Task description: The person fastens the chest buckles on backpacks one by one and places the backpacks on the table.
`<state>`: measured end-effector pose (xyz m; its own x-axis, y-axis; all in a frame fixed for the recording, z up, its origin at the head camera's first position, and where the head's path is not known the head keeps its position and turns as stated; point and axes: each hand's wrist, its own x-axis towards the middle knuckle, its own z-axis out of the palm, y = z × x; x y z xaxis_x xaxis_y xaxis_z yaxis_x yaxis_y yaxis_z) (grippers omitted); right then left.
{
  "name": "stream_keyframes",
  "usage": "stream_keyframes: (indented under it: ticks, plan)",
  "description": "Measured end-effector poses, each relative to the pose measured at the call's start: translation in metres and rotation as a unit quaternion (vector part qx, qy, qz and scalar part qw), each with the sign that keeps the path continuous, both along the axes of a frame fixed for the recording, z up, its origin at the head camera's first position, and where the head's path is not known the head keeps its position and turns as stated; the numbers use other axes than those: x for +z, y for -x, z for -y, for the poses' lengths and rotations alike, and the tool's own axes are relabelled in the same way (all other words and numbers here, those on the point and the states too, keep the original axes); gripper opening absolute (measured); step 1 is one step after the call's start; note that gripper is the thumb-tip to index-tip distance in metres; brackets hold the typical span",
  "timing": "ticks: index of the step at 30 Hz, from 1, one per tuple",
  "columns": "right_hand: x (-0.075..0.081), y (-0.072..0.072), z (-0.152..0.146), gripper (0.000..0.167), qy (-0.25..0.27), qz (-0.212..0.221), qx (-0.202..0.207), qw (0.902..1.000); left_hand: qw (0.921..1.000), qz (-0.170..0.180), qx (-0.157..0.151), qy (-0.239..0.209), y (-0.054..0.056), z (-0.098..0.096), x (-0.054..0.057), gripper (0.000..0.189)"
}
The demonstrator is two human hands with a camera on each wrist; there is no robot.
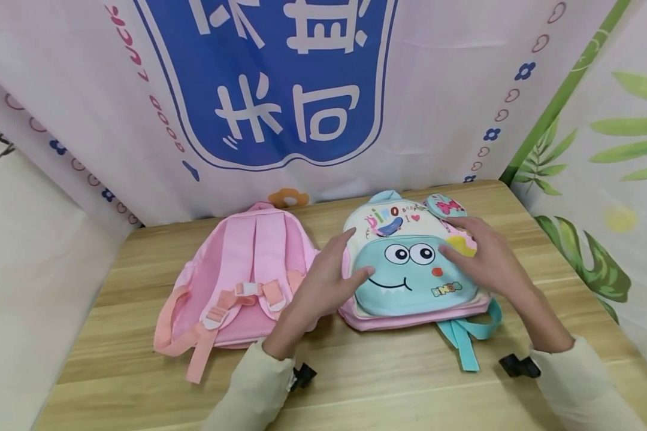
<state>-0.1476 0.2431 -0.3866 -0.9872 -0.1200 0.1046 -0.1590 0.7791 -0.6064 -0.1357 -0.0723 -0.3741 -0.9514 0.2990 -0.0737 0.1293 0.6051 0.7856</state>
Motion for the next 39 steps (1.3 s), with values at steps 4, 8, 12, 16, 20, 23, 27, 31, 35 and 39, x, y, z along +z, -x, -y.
stream_keyframes:
  ticks: [4, 8, 12, 16, 20, 23, 27, 31, 35, 39]
  plan:
    - [-0.006, -0.001, -0.015, 0.065, -0.005, -0.005, -0.005, 1.0000, 0.9998, 0.006, -0.015, -0.011, 0.001, -0.005, -0.004, 0.088]
    - [-0.011, -0.001, -0.023, 0.068, -0.009, 0.003, -0.010, 0.9999, 0.9996, 0.015, -0.014, -0.017, 0.002, -0.006, -0.008, 0.092]
    - [-0.014, 0.000, -0.025, 0.072, -0.008, 0.015, -0.008, 0.9998, 0.9991, 0.029, -0.011, -0.028, 0.004, -0.004, -0.013, 0.093]
    - [-0.018, 0.002, -0.027, 0.075, -0.012, 0.038, -0.003, 0.9992, 0.9980, 0.056, 0.007, -0.029, 0.007, -0.002, -0.021, 0.093]
    - [-0.020, 0.004, -0.029, 0.078, -0.024, 0.065, 0.000, 0.9976, 0.9966, 0.071, 0.031, -0.027, 0.010, 0.000, -0.028, 0.092]
    - [-0.022, 0.005, -0.030, 0.079, -0.027, 0.079, 0.004, 0.9965, 0.9954, 0.077, 0.044, -0.035, 0.011, 0.001, -0.030, 0.091]
    - [-0.023, 0.008, -0.033, 0.082, -0.030, 0.094, 0.011, 0.9950, 0.9955, 0.076, 0.036, -0.043, 0.014, 0.004, -0.033, 0.091]
    - [-0.024, 0.009, -0.037, 0.082, -0.029, 0.102, 0.021, 0.9941, 0.9976, 0.059, 0.019, -0.031, 0.017, 0.004, -0.034, 0.090]
    - [-0.026, 0.010, -0.042, 0.078, -0.025, 0.110, 0.033, 0.9931, 0.9972, 0.069, 0.029, 0.000, 0.016, 0.004, -0.034, 0.090]
    - [-0.028, 0.011, -0.045, 0.068, -0.021, 0.107, 0.048, 0.9928, 0.9937, 0.099, 0.037, 0.036, 0.014, 0.003, -0.033, 0.088]
